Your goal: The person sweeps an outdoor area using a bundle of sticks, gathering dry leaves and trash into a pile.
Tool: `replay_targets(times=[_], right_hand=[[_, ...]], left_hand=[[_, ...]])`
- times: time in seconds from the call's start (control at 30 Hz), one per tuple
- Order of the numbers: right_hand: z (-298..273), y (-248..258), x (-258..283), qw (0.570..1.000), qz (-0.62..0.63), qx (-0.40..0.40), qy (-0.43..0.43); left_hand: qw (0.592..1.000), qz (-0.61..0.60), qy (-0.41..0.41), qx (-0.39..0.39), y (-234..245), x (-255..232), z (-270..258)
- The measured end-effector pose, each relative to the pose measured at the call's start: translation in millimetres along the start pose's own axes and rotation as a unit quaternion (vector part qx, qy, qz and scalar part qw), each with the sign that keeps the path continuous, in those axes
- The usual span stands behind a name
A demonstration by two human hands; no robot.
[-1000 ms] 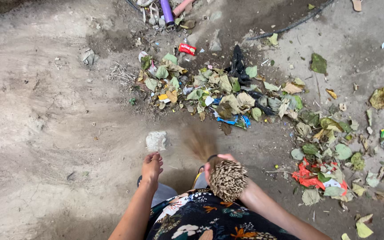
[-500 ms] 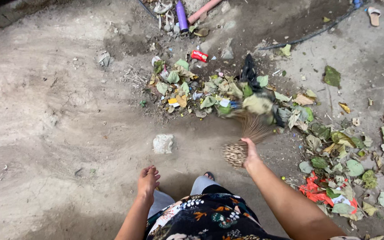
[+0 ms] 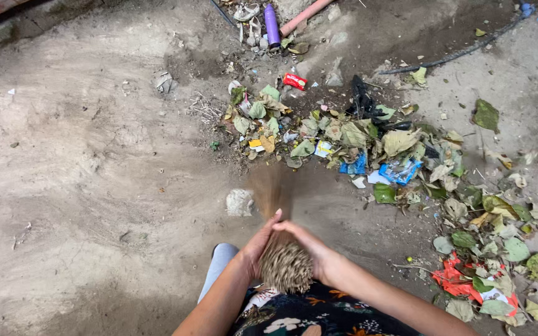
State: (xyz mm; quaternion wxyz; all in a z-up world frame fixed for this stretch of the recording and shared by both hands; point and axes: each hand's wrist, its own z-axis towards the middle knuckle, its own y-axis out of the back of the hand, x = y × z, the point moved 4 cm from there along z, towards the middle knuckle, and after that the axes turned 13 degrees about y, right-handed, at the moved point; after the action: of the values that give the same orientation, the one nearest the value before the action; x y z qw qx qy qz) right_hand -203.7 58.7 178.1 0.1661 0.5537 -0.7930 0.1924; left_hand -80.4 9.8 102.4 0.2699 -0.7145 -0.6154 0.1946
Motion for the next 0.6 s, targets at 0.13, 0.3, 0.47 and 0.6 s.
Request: replay_targets(times=[0.13,0.3,0.47,0.6], right_hand=[[18,-54,6,0.96,0.093,0.263,0.007],[27,-71,41,0.946,-0.028,0.31,0.089],[56,-71,82,0.966,-0.01,0.234,0.106],[90,-66,111,0.981,-0.019,0.166,0.098]], left_hand=[[0.993,-0.067,-0.087,-0.054,37,-16,-30],[0.982,-0.137,-0.11,-0.064,140,-50,-48],[0.968,-0.188,-0.103,-0.132,305,-84,-49],[0.951,-0.228,-0.118,-0.173,413,-122,-87]])
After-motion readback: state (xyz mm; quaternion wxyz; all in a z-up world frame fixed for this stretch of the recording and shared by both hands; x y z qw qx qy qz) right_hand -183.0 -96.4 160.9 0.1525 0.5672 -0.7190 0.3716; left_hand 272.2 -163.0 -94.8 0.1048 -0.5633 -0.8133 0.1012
